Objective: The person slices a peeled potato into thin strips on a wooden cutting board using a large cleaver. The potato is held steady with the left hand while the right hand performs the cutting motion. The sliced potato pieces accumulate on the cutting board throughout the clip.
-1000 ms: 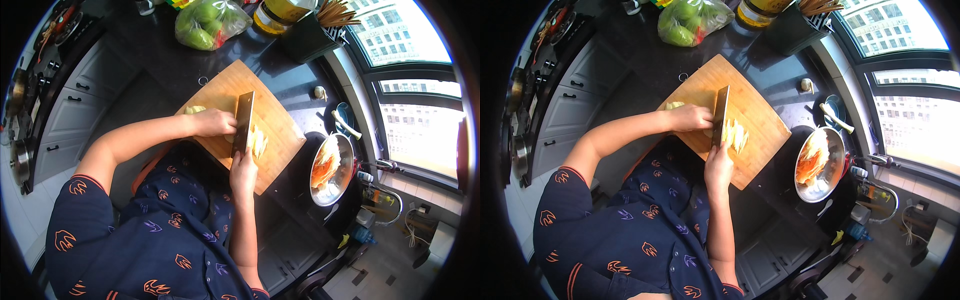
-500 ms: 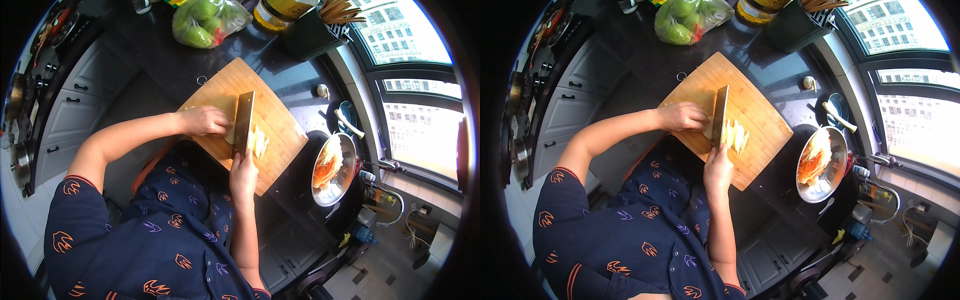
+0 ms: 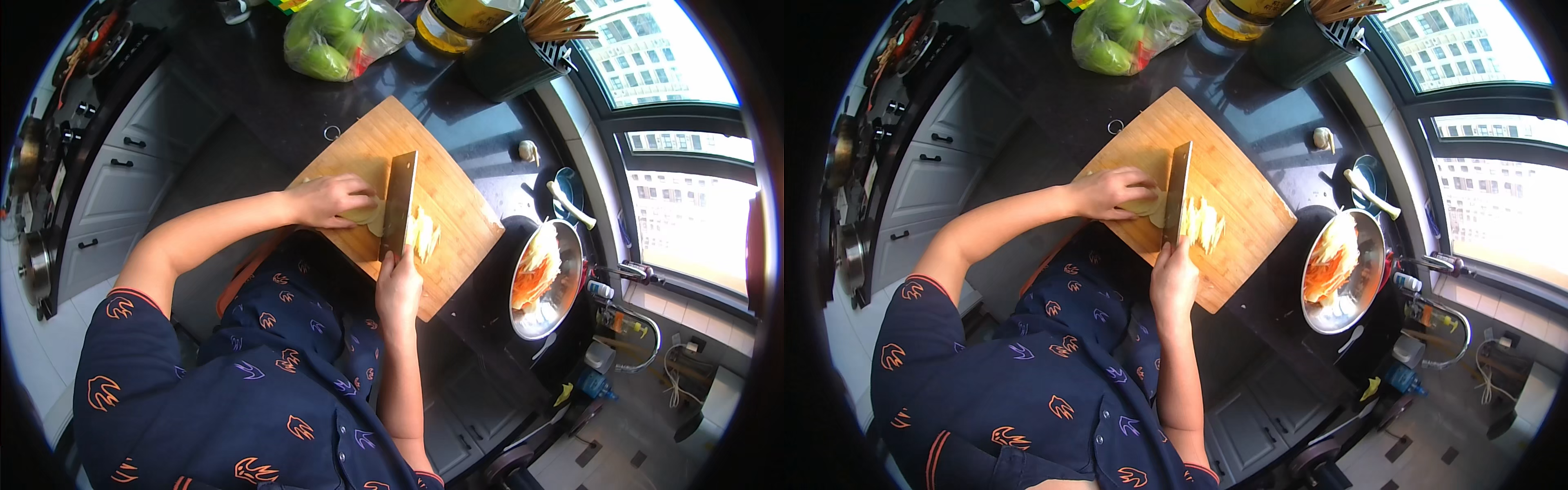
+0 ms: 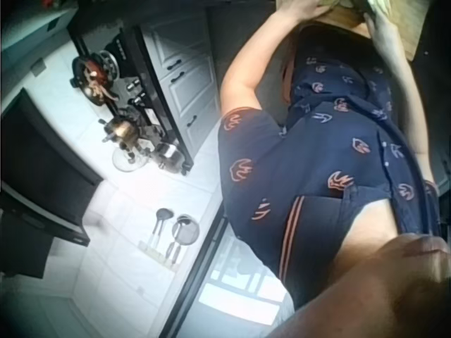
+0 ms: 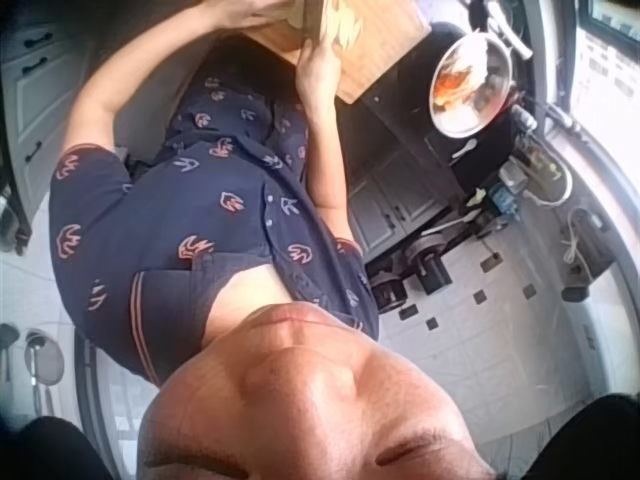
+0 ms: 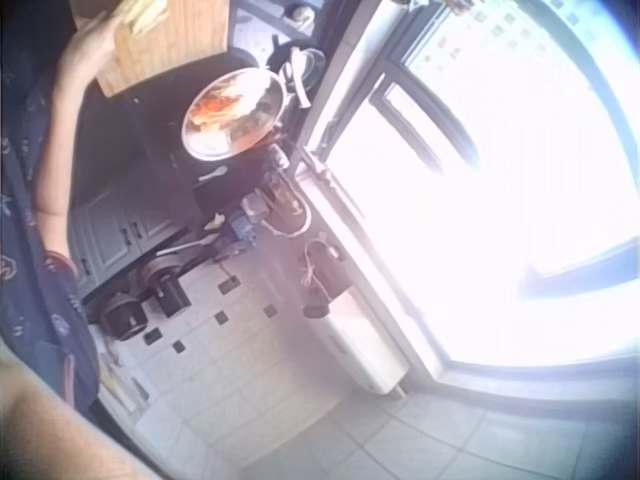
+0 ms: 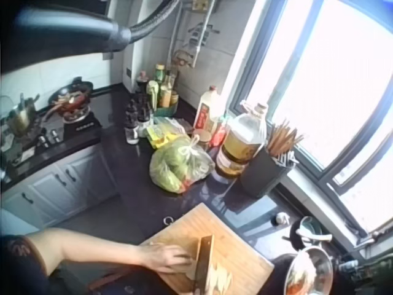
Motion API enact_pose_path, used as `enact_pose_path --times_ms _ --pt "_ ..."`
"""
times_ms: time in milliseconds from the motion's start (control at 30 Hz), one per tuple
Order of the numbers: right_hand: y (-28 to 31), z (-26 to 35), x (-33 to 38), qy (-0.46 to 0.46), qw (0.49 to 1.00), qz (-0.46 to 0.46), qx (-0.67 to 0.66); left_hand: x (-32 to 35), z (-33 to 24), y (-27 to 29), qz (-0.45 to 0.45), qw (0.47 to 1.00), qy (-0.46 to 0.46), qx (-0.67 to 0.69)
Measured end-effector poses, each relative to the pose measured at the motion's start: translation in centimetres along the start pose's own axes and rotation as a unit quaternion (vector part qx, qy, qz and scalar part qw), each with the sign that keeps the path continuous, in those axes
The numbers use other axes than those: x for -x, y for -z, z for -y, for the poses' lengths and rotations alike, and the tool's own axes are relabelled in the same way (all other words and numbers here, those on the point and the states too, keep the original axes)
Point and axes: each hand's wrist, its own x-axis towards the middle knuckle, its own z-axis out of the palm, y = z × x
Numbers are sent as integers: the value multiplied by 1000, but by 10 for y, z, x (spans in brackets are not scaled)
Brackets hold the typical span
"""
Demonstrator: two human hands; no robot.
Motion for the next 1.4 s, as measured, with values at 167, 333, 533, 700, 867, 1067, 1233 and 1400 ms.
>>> enact_pose_path --times_ms 167,333,533,700,867,1067,1233,1400 --pt "0 0 0 -2 1000 1 7 -5 -3 0 6 1000 -4 -14" --pt "0 2 1 5 1000 -4 15 -10 -8 -4 11 998 4 -62" --pt "-3 -2 1 4 1000 -9 11 -15 -12 3 -9 997 -34 -74" --pt "0 4 2 -3 1000 -8 16 -24 8 -3 17 981 -151 -118" --pt "-1 4 2 0 1000 -12 10 -27 19 -8 27 979 -178 -100" --pt "10 11 8 15 999 -12 41 -30 15 -5 15 976 -189 -109" --pt "12 20 11 -8 998 27 58 -33 11 -4 19 971 -197 -131" --pt "-8 18 5 10 998 8 67 -35 10 -7 31 968 -198 -153"
